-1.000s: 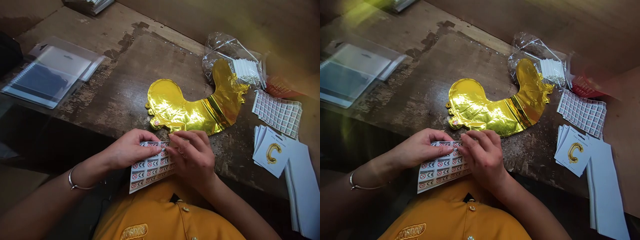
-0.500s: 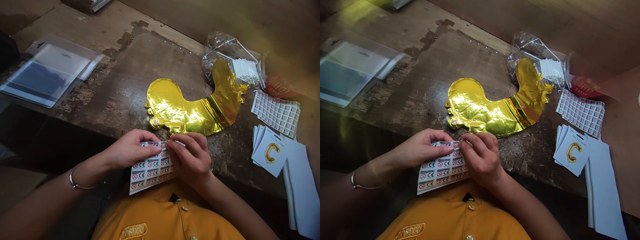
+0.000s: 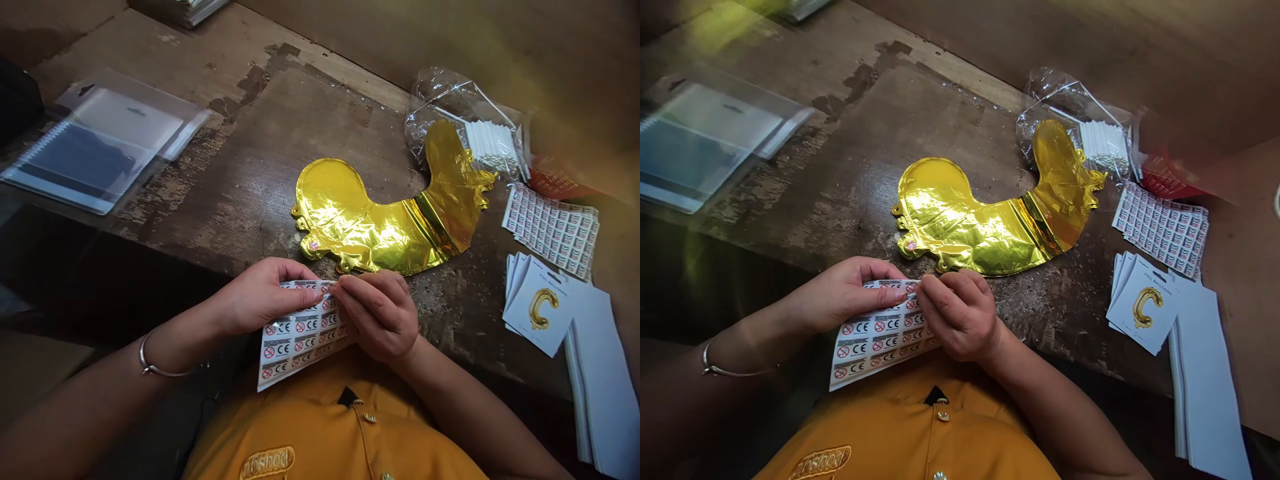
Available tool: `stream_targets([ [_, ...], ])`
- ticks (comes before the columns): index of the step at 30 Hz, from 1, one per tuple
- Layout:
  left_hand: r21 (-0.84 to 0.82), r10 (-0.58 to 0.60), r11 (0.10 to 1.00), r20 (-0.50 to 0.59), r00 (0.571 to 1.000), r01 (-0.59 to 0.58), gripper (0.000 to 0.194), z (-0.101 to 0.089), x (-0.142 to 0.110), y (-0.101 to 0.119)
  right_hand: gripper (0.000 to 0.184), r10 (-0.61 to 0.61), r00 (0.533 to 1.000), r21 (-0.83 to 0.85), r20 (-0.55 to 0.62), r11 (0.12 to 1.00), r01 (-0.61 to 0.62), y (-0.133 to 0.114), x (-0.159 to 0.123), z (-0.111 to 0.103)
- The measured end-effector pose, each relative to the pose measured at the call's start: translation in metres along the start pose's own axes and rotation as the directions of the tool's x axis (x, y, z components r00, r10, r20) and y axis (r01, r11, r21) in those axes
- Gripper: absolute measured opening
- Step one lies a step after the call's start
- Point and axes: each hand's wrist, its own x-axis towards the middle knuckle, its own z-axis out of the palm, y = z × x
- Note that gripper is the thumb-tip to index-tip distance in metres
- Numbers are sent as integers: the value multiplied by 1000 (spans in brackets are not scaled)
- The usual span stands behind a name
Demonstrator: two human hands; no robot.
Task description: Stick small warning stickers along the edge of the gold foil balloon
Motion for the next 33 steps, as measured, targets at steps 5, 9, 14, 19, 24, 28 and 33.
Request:
stream_targets([
  [5,-96,-36,995,-4,999,36,29,1,2,-1,21,-33,999,26,-5,999,33,5,0,6],
  [9,-86,-44,995,-12,999,43,31,-1,5,-4,19,-8,1000,38,-15,999,8,-2,0,8],
  [14,308,128,945,-44,991,-109,24,-8,-6,0,14,307,952,149,-12,942,-302,-10,17,-12],
  [19,887,647,196,203,735,-417,17,-6,-21,9,6,808,589,456,19,517,-724,22,46,-11],
  [24,908,564,-82,382,733,-410,16,-14,-3,8,11,836,520,462,173,397,-793,42,54,25],
  [28,905,519,-37,380,766,-423,16,-23,9,5,12,824,548,313,144,488,-815,38,46,36],
  [33,899,514,13,370,774,-438,18,-22,7,6,14,795,597,239,104,562,-791,34,42,40],
])
